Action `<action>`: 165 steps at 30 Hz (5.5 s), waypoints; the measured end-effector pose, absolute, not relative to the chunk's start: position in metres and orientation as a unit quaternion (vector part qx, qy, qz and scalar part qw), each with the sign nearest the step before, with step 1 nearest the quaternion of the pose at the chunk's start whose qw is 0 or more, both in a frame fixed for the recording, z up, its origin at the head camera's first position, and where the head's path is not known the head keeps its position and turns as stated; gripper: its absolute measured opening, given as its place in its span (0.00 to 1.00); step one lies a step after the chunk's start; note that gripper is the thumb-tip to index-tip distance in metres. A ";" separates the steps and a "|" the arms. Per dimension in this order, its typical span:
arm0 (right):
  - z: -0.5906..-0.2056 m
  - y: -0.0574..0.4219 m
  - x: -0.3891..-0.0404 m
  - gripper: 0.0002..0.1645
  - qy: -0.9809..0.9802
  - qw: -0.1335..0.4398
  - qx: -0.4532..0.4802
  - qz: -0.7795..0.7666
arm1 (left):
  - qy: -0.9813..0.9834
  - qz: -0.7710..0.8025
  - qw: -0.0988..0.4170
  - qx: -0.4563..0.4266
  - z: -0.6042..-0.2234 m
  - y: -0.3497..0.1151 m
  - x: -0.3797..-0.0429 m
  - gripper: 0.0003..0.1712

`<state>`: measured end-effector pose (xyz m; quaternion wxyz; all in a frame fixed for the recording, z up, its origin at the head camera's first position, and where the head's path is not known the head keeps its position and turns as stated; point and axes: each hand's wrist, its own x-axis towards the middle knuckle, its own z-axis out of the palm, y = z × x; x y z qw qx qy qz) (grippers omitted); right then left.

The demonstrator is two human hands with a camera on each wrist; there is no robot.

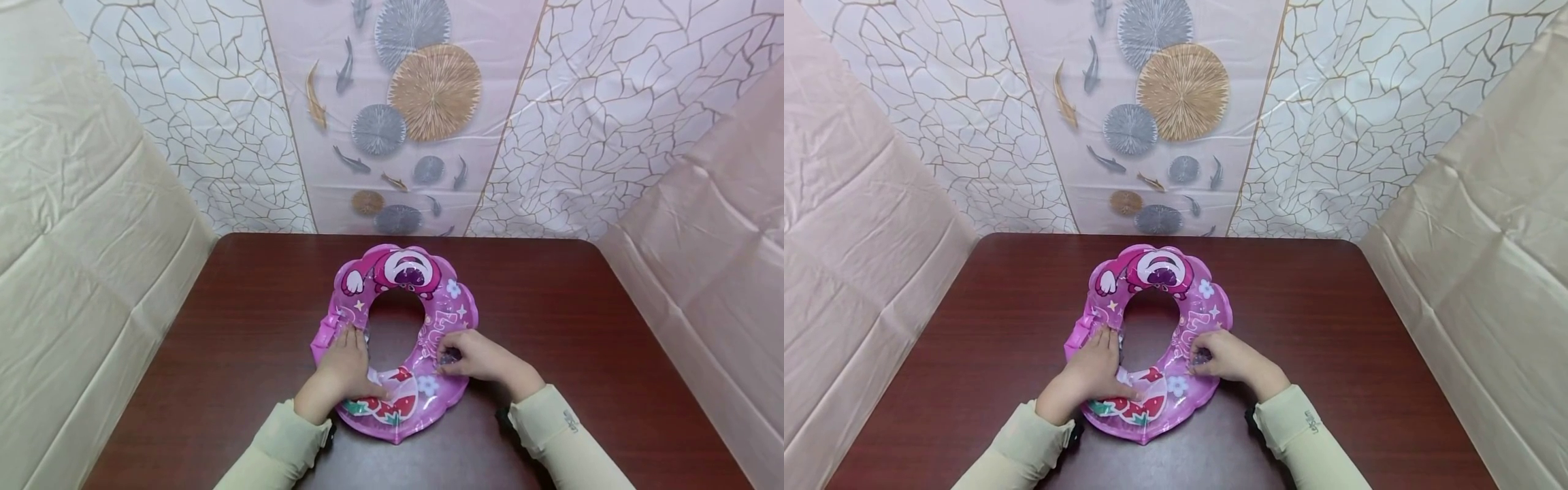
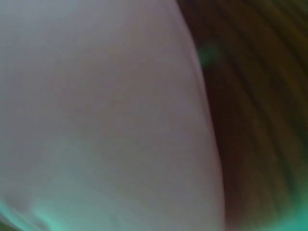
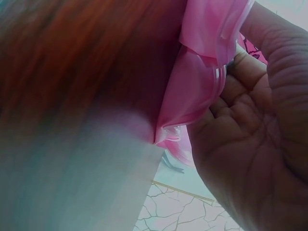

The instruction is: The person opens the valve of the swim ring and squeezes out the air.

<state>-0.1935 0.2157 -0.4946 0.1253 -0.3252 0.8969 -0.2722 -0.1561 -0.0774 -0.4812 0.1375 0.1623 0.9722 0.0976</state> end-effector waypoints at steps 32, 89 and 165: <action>-0.497 0.215 -0.194 0.09 0.896 0.127 -0.324 -0.277 | 0.971 0.098 0.146 0.160 -0.480 -0.077 -0.156 0.77; -0.497 0.216 -0.192 0.09 0.894 0.124 -0.329 -0.278 | 0.971 0.107 0.140 0.164 -0.479 -0.079 -0.154 0.76; -0.485 0.227 -0.188 0.10 0.856 -0.030 -0.423 -0.295 | 0.942 0.214 0.073 0.247 -0.485 -0.094 -0.169 0.78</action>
